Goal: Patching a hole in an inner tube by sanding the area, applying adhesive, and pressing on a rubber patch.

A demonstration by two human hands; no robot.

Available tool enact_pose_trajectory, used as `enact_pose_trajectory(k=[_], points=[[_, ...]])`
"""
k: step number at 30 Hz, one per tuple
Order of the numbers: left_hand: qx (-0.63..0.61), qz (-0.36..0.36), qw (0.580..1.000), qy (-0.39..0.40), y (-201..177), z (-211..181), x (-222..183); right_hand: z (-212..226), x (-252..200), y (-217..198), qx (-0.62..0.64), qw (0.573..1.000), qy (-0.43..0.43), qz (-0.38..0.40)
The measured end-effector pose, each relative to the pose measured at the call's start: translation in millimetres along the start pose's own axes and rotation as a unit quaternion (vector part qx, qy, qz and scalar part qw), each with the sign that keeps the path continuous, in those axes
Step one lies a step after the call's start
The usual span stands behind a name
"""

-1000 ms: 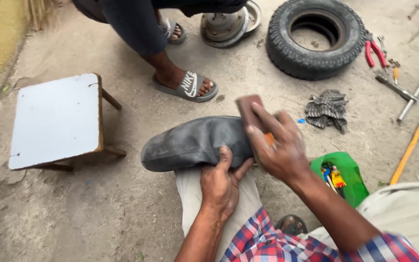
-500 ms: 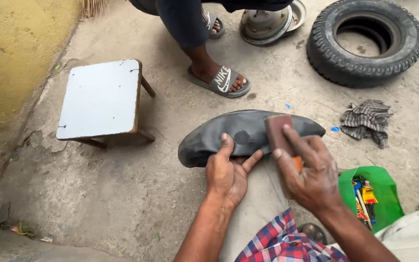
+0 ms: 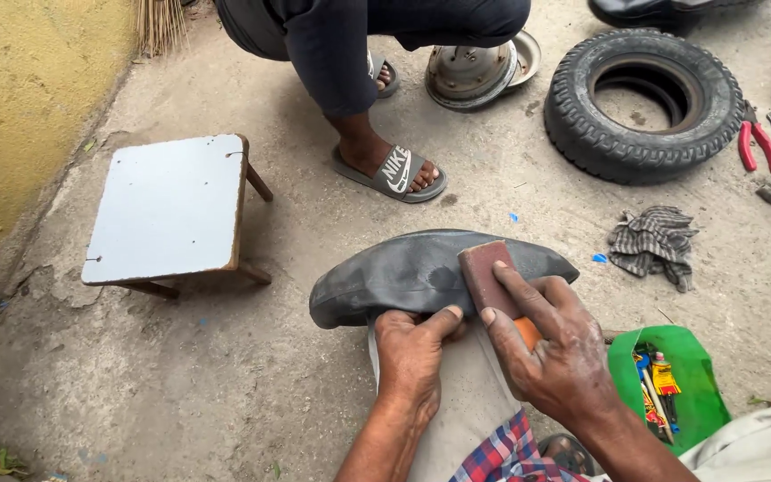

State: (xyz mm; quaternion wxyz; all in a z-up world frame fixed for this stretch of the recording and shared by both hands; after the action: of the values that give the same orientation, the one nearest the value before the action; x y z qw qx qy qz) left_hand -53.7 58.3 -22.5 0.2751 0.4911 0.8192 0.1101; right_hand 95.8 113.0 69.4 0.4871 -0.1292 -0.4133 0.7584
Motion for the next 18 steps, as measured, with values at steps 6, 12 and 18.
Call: enact_pose_trajectory(k=[6,12,18], points=[[0.132,0.043,0.99,0.037,-2.0,-0.5,4.2,-4.0,-15.9,27.8,0.008,0.998,-0.066,-0.003],[0.045,0.04,0.998,0.028,11.3,-9.5,-1.5,-1.7,27.3,-11.5,-0.029,0.996,-0.024,-0.083],[0.162,0.054,0.984,0.053,-1.8,1.3,10.5,13.7,-3.9,31.3,-0.107,0.987,-0.118,-0.012]])
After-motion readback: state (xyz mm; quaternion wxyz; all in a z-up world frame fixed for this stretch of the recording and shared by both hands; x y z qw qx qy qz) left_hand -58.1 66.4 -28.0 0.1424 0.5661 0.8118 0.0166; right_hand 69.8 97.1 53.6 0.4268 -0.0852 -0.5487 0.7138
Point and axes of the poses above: each hand's wrist, its own x-axis towards the middle knuckle, its own y-axis out of the palm, z = x × y, the point moved 9 cm from there along x, towards the middle knuckle, and after that the axes turned 7 degrees about z, right-handed, at the moved point
